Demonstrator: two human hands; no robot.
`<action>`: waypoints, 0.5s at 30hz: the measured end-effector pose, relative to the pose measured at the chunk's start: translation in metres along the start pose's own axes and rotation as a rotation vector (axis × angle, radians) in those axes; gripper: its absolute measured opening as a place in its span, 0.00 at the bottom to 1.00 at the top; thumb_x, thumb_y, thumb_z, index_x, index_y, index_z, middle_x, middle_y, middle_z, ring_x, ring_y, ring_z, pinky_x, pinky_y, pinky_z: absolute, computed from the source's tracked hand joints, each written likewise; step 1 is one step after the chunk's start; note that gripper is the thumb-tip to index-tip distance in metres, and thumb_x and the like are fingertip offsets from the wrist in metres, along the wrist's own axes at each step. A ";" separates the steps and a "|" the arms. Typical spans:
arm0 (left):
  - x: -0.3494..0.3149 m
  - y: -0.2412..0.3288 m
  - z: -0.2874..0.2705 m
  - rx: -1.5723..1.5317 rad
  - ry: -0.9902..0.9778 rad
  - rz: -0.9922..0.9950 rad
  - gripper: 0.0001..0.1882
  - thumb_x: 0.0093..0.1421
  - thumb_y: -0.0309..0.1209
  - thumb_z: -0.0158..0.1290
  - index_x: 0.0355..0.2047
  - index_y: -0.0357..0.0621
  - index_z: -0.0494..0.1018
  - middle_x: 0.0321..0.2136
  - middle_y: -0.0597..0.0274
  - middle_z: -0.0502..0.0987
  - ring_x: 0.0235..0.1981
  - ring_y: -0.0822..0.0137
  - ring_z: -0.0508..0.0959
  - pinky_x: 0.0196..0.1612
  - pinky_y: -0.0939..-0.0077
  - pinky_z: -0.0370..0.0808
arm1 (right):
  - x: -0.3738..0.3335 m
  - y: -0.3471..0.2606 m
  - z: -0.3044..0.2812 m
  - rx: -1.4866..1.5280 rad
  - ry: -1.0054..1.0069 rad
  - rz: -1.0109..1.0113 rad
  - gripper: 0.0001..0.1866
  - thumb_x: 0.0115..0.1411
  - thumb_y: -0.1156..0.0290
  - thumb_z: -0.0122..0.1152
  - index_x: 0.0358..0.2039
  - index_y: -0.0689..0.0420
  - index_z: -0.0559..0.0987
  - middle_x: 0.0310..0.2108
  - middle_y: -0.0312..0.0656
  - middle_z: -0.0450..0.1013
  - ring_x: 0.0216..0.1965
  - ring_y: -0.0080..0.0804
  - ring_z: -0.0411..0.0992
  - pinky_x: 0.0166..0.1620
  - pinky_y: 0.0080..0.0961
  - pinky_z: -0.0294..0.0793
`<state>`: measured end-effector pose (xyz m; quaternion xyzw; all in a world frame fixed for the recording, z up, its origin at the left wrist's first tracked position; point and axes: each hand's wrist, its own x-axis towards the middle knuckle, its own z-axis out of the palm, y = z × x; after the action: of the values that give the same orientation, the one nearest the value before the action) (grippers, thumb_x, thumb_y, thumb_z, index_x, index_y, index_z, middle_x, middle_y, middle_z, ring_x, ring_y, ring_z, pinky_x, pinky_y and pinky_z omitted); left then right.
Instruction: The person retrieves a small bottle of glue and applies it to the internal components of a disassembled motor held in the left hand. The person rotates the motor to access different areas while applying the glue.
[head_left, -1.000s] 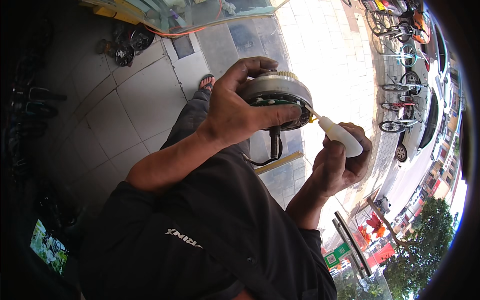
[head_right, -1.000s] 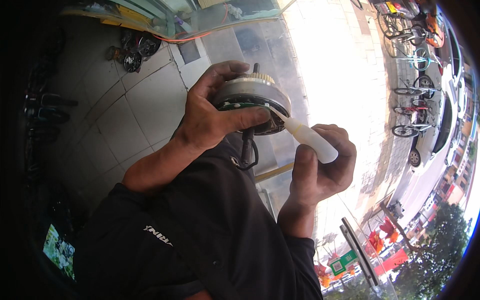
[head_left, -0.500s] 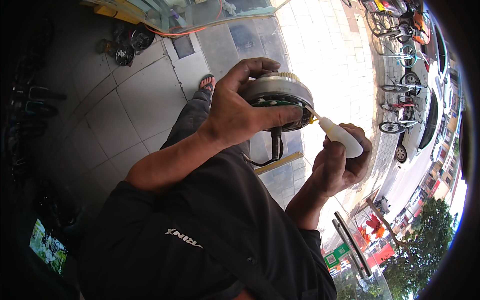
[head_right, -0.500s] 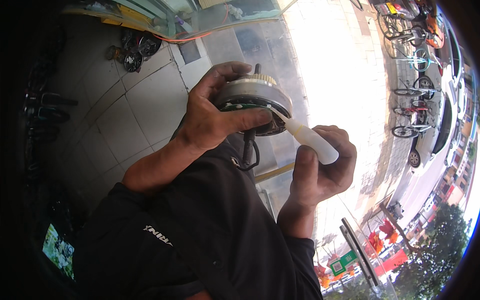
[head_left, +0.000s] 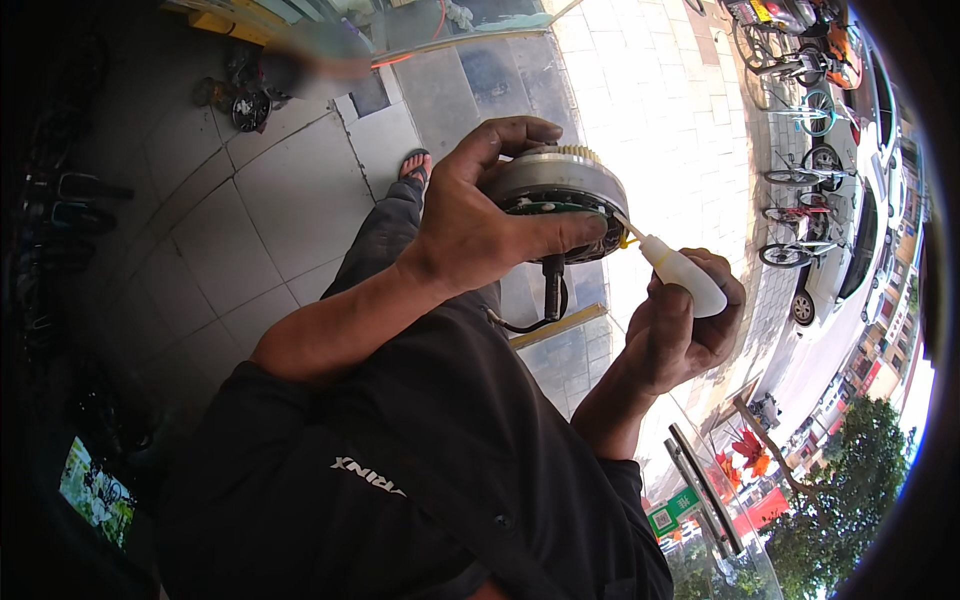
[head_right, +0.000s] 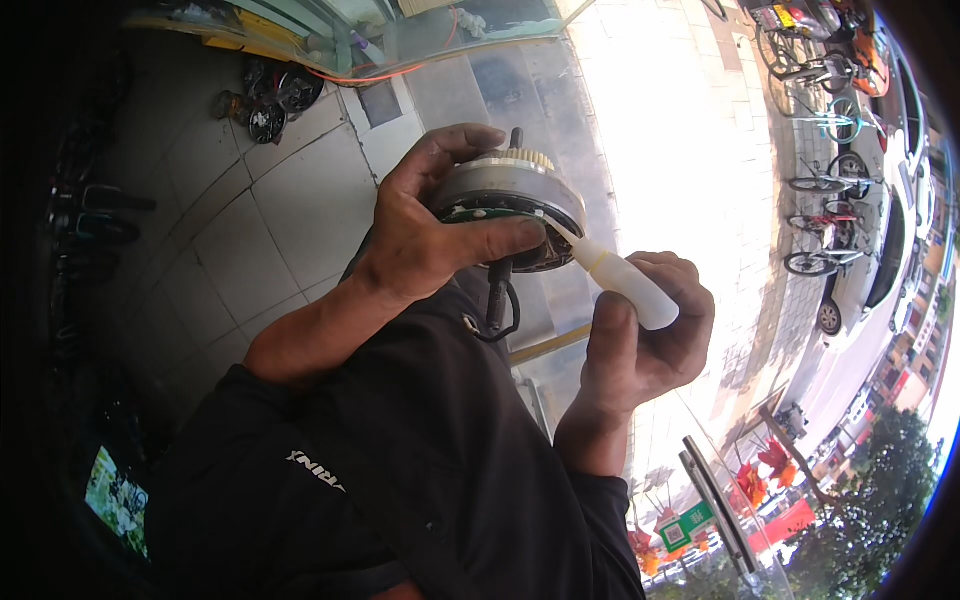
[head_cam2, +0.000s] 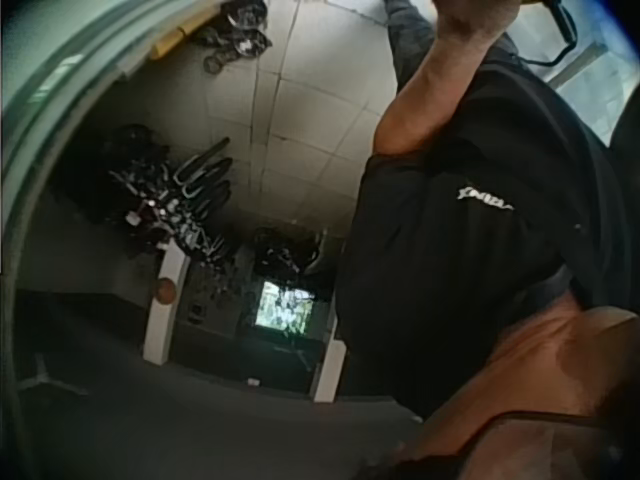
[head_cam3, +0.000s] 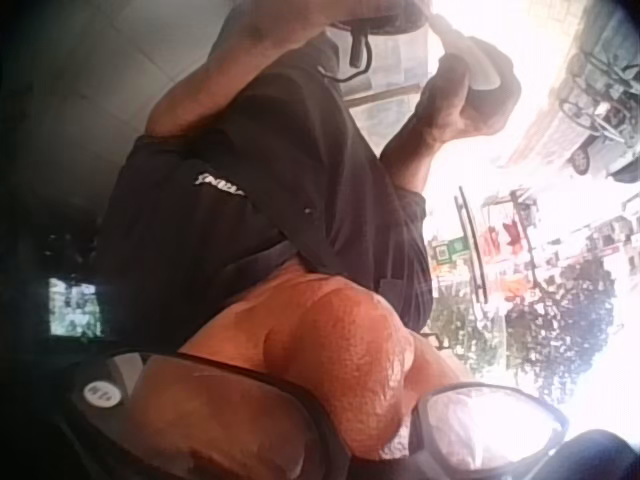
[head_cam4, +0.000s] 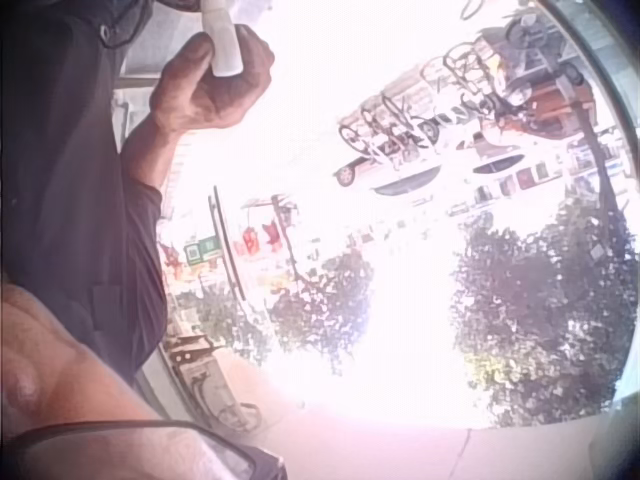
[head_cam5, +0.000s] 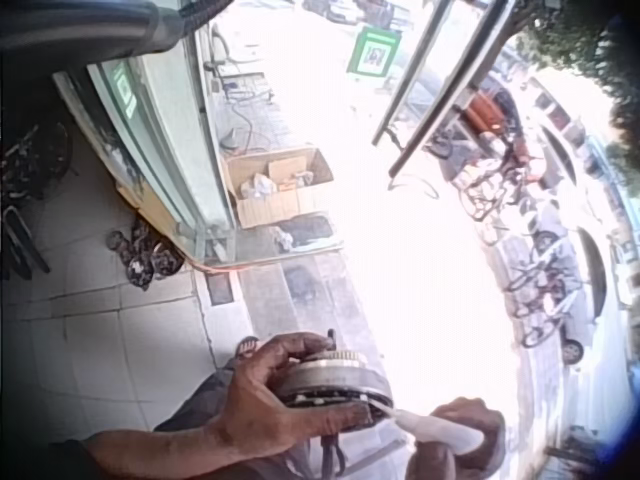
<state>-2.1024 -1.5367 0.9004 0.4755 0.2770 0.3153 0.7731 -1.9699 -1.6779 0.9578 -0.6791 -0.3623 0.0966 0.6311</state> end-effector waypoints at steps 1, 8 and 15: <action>0.000 0.000 0.000 0.002 -0.001 0.000 0.41 0.49 0.35 0.78 0.57 0.34 0.68 0.46 0.48 0.80 0.46 0.58 0.86 0.48 0.70 0.87 | 0.000 0.000 0.000 -0.002 0.002 0.002 0.20 0.63 0.63 0.72 0.44 0.65 0.74 0.35 0.47 0.76 0.39 0.33 0.74 0.42 0.26 0.73; 0.003 0.003 0.002 0.000 0.009 -0.012 0.40 0.49 0.35 0.78 0.57 0.34 0.68 0.47 0.48 0.79 0.46 0.58 0.86 0.48 0.71 0.87 | 0.004 -0.002 0.001 0.000 0.002 0.012 0.21 0.63 0.62 0.72 0.44 0.64 0.74 0.35 0.47 0.76 0.38 0.33 0.74 0.42 0.26 0.73; 0.005 0.002 0.000 0.021 -0.006 0.002 0.40 0.50 0.35 0.77 0.57 0.34 0.68 0.47 0.46 0.79 0.46 0.57 0.86 0.47 0.70 0.88 | 0.005 -0.002 0.001 -0.011 0.007 0.013 0.21 0.63 0.61 0.72 0.44 0.64 0.75 0.34 0.47 0.76 0.38 0.33 0.73 0.42 0.26 0.72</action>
<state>-2.0997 -1.5324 0.9016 0.4849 0.2775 0.3118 0.7685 -1.9674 -1.6741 0.9606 -0.6852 -0.3562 0.0963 0.6280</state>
